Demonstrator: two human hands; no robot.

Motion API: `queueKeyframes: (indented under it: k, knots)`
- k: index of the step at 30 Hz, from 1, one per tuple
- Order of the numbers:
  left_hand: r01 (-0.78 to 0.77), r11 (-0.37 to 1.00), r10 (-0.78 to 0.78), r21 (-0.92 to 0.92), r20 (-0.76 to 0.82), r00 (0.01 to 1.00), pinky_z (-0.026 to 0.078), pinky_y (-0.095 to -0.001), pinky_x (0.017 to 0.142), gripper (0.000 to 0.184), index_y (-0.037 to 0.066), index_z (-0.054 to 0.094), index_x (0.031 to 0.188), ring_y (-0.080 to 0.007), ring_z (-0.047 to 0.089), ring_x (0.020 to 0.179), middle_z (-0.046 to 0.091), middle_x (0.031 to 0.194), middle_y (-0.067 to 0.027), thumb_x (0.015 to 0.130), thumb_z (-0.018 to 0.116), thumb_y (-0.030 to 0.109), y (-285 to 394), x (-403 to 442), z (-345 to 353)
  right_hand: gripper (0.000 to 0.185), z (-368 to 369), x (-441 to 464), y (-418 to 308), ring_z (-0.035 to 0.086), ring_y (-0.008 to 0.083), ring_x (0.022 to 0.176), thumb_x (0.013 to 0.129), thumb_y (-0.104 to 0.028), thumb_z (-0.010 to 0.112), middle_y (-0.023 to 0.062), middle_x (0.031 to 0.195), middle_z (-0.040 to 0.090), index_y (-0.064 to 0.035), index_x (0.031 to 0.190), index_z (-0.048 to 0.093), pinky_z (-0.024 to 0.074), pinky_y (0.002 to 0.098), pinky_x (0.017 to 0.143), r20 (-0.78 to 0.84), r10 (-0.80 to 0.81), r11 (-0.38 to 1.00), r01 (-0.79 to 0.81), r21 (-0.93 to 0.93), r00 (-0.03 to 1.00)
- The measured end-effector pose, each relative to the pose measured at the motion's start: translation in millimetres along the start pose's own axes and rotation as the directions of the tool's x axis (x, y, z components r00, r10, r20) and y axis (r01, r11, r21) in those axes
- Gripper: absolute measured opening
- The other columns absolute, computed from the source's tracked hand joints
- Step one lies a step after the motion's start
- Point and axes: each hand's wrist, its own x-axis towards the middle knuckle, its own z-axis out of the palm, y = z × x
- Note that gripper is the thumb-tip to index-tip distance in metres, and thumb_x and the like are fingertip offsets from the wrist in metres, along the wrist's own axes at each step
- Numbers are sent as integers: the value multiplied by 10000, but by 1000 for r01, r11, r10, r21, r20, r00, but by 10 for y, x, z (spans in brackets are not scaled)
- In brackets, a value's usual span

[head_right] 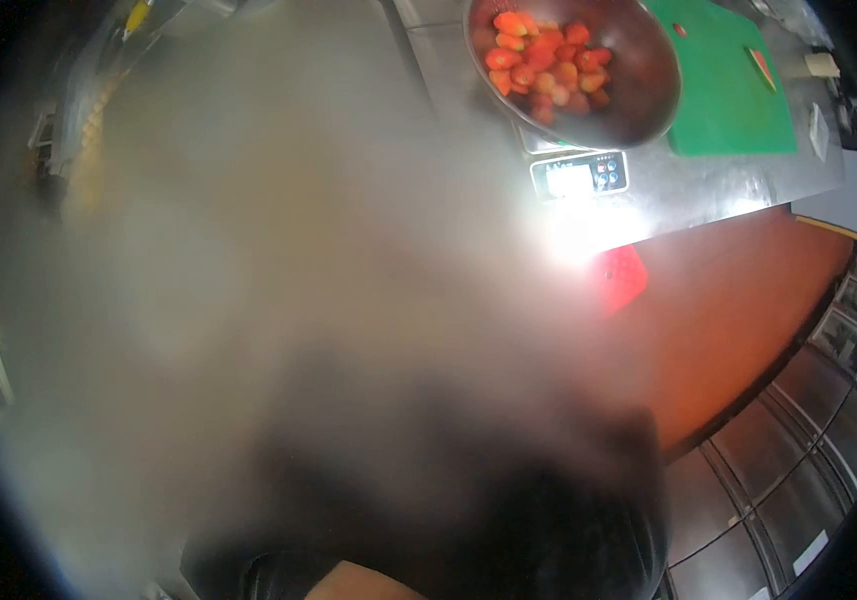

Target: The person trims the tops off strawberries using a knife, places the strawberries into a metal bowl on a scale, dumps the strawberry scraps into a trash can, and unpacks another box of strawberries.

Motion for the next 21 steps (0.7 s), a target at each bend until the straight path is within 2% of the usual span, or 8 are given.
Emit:
queueKeyframes:
  k: [5,7,9,12,13,15,18,21]
  knots:
    - [15,1000,-17,9,186,982,380,-277,487,341,56,504,1111,-150,476,547,516,704,-84,936,461,346,224,7,347,221,-108,143,249,488,87,489,884,-235,577,18,597,548,-24,841,627,404,254,467,-135,-71,957,29,-289,988]
    - [21,935,-80,354,153,985,397,-269,506,386,40,483,1143,-149,517,586,532,733,-99,934,463,364,323,217,706,207,-70,158,272,524,136,535,882,-217,574,32,609,576,-20,890,636,441,292,528,-52,-272,912,240,-333,961]
    - [-36,908,-29,418,148,989,444,-266,572,402,19,475,1157,-155,572,682,575,834,-126,933,470,353,471,330,1329,199,32,176,376,515,121,524,879,-216,581,28,604,566,-25,892,636,425,279,507,-129,-307,922,261,-287,943]
    - [27,835,-20,549,-18,1000,485,-267,646,391,1,482,1152,-165,611,780,605,946,-147,929,490,322,722,281,1888,200,3,124,250,496,97,500,881,-221,583,17,598,549,-27,883,634,396,255,468,-128,-92,971,61,-231,987]
    - [-422,755,366,501,211,906,491,-274,662,382,-4,479,1156,-168,613,782,613,946,-147,918,515,292,658,324,1699,226,-5,98,263,456,67,466,884,-240,584,7,593,530,-20,852,626,358,227,428,-170,-5,991,-18,-135,985]
    - [-788,419,752,451,314,579,498,-284,675,333,-13,496,1136,-175,615,779,627,920,-138,896,554,211,654,435,1272,253,-39,71,276,426,55,445,887,-252,582,-3,579,503,-11,817,612,339,215,409,-230,-17,996,-4,-92,973]
    - [-644,128,872,754,223,435,491,-278,660,140,-2,593,976,-172,615,724,639,837,-107,858,570,70,668,718,491,271,-79,59,256,415,52,440,889,-261,582,-8,573,487,-6,801,602,333,213,404,-231,-60,998,50,-49,971]
    - [-417,-119,737,901,362,571,484,-307,655,54,18,627,836,-199,598,715,630,822,-85,791,599,8,495,751,72,273,-75,98,282,415,53,442,892,-264,577,-12,571,475,-7,803,600,333,218,402,-240,-19,997,1,-74,971]
